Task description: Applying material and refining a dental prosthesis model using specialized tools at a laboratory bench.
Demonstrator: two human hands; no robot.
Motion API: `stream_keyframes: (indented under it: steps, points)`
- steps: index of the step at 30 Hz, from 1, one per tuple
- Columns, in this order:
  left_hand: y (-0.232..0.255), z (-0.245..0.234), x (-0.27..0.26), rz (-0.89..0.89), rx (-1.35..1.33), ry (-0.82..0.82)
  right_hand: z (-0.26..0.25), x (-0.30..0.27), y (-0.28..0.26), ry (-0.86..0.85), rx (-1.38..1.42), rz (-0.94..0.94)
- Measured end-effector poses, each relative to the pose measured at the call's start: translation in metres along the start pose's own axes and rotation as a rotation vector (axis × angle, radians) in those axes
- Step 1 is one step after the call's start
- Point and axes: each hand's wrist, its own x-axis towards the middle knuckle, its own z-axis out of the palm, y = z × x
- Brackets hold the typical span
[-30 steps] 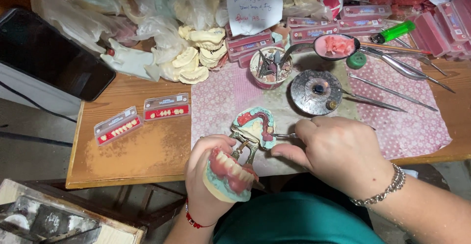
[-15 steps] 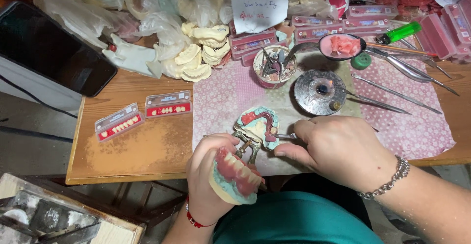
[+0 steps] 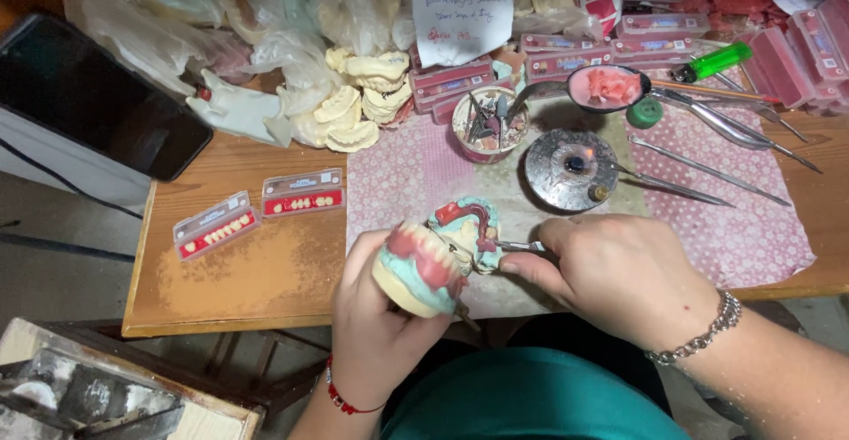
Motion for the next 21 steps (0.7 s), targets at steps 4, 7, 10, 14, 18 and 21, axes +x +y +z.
stream_keyframes:
  steps: [4, 7, 10, 14, 18, 21]
  points:
    - [-0.002, -0.012, 0.003, -0.033, 0.017, -0.061, 0.0, -0.004, 0.006, -0.035, 0.041, 0.022]
    - [-0.012, -0.034, 0.009, -0.004, -0.077, -0.274, 0.004, -0.008, 0.008, -0.012, 0.083, 0.062]
    - [-0.023, -0.051, 0.018, -0.054, -0.198, -0.438, 0.012, -0.01, 0.007, 0.048, 0.191, 0.047]
    - [-0.026, -0.061, 0.04, 0.049, -0.158, -0.559, 0.025, -0.012, 0.004, 0.331, 0.372, -0.096]
    - [-0.028, -0.074, 0.07, 0.158, -0.255, -0.624, 0.029, -0.012, -0.001, 0.38, 0.491, -0.097]
    - [-0.022, -0.069, 0.095, 0.02, -0.088, -0.53, 0.035, -0.01, -0.003, 0.345, 0.541, -0.042]
